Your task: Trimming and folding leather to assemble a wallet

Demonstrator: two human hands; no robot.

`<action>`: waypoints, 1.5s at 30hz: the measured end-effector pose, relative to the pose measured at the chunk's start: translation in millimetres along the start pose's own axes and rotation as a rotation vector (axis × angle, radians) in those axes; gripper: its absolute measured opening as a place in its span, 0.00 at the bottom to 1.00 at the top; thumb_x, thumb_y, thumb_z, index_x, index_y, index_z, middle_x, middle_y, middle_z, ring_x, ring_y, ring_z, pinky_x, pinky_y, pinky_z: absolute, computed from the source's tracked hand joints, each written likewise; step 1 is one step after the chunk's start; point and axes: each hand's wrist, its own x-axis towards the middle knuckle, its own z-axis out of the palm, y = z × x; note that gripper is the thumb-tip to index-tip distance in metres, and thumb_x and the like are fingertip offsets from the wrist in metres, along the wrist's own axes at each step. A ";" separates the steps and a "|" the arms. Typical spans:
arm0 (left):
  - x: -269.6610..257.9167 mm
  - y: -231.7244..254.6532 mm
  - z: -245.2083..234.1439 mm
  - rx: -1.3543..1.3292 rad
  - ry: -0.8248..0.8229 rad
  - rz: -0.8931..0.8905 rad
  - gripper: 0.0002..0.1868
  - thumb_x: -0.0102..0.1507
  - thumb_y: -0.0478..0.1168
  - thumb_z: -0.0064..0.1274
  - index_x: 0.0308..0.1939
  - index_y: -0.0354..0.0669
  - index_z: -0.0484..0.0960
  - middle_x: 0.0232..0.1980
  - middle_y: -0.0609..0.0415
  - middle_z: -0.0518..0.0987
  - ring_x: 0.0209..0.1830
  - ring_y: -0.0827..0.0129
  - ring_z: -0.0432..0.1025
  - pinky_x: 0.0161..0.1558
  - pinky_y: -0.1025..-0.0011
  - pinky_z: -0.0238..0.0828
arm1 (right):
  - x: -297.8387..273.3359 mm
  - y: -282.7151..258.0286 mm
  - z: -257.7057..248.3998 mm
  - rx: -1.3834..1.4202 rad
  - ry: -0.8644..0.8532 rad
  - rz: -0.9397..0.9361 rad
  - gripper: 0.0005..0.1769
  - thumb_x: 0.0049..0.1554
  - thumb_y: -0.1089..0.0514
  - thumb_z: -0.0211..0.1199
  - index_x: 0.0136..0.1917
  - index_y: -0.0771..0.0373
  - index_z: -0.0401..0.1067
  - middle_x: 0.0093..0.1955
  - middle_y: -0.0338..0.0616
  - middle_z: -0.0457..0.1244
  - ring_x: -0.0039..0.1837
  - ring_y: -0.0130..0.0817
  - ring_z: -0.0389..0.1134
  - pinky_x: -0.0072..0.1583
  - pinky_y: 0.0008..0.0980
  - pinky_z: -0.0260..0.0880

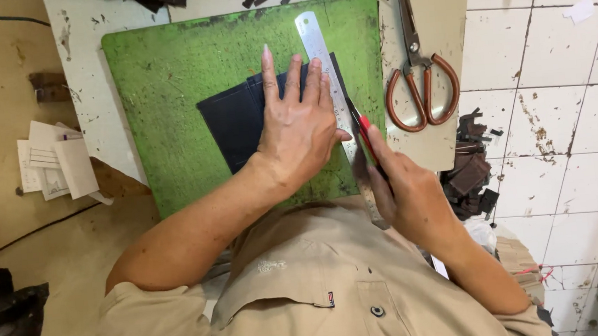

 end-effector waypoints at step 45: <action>-5.7 -17.0 15.3 -0.088 0.198 0.060 0.48 0.51 0.67 0.67 0.60 0.31 0.80 0.64 0.35 0.76 0.64 0.37 0.71 0.71 0.26 0.36 | -51.5 -9.6 -2.6 -0.024 0.106 0.173 0.30 0.59 0.58 0.63 0.75 0.54 0.68 0.52 0.53 0.71 0.47 0.52 0.73 0.43 0.46 0.73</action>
